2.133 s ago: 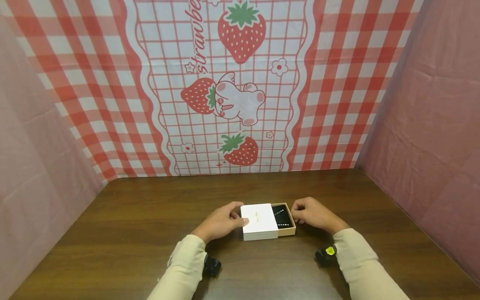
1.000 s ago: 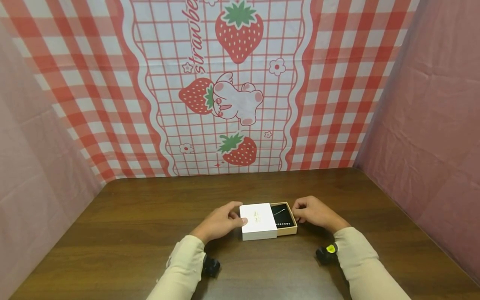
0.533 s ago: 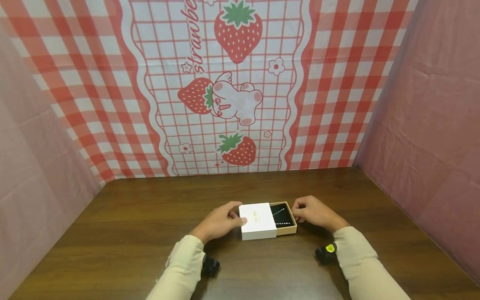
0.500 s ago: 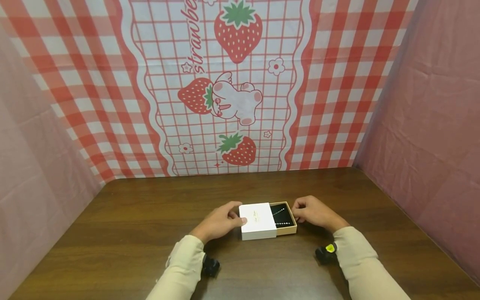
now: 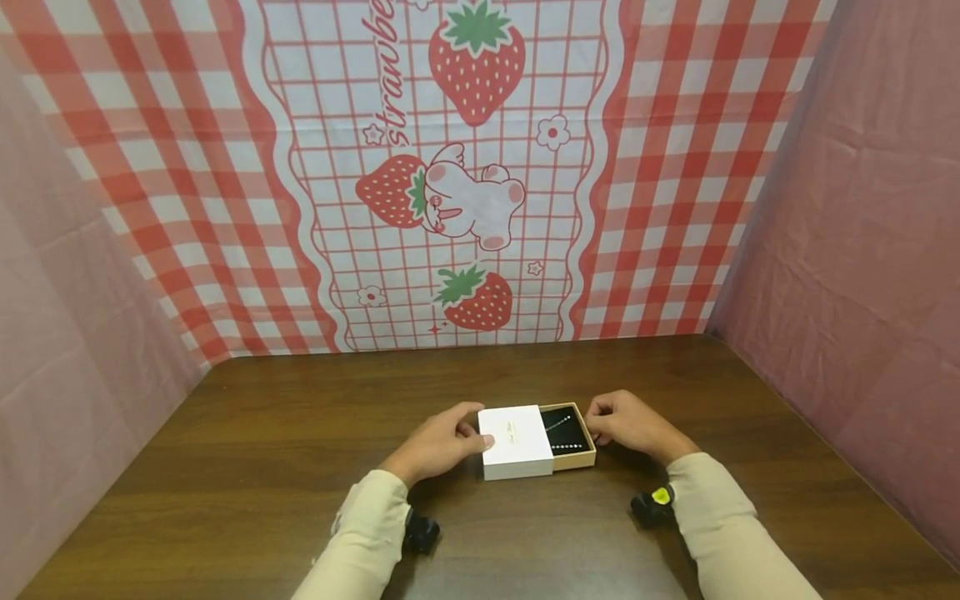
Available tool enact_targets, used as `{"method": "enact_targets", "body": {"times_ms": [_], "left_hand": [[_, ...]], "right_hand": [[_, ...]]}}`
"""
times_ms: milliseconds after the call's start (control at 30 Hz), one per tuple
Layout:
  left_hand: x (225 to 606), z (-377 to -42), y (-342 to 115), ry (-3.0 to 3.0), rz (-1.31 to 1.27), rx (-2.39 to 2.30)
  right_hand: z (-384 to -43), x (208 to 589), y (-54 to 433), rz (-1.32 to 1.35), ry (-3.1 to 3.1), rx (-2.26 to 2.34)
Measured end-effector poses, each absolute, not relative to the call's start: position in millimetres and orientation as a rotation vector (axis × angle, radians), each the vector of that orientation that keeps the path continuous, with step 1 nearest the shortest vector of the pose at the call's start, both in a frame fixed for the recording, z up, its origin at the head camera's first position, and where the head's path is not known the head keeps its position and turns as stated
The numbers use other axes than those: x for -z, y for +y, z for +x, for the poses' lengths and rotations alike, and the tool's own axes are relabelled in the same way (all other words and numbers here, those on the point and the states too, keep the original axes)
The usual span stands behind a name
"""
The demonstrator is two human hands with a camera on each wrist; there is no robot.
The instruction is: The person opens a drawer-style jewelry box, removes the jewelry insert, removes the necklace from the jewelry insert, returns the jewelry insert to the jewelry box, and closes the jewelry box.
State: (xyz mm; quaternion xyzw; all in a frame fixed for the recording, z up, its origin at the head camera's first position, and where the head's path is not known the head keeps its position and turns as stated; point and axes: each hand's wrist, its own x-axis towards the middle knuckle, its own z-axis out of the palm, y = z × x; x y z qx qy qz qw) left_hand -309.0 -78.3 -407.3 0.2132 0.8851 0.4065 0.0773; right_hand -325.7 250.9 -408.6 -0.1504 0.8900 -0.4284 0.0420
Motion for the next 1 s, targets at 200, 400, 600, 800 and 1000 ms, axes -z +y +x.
{"method": "enact_targets", "body": {"times_ms": [200,400,600,800,1000], "left_hand": [[406.8,-308.8,-78.6,2.661,0.652,-1.209],[406.8,-308.7,-78.6,2.661,0.659,-1.208],[407.4,-310.0,-78.5,2.657,0.649,-1.211],[407.7,-310.8,-78.3,2.651,0.659,-1.221],[407.9,-310.8,-78.3,2.65,0.658,-1.218]], "right_hand": [[-326.3,409.5,250.5,-0.467,2.708,1.332],[-326.3,409.6,251.0,-0.44,2.715,1.322],[-325.8,409.3,251.5,-0.451,2.719,1.321],[-325.1,408.6,251.5,-0.447,2.722,1.32],[-325.0,408.6,251.6,-0.444,2.726,1.316]]}}
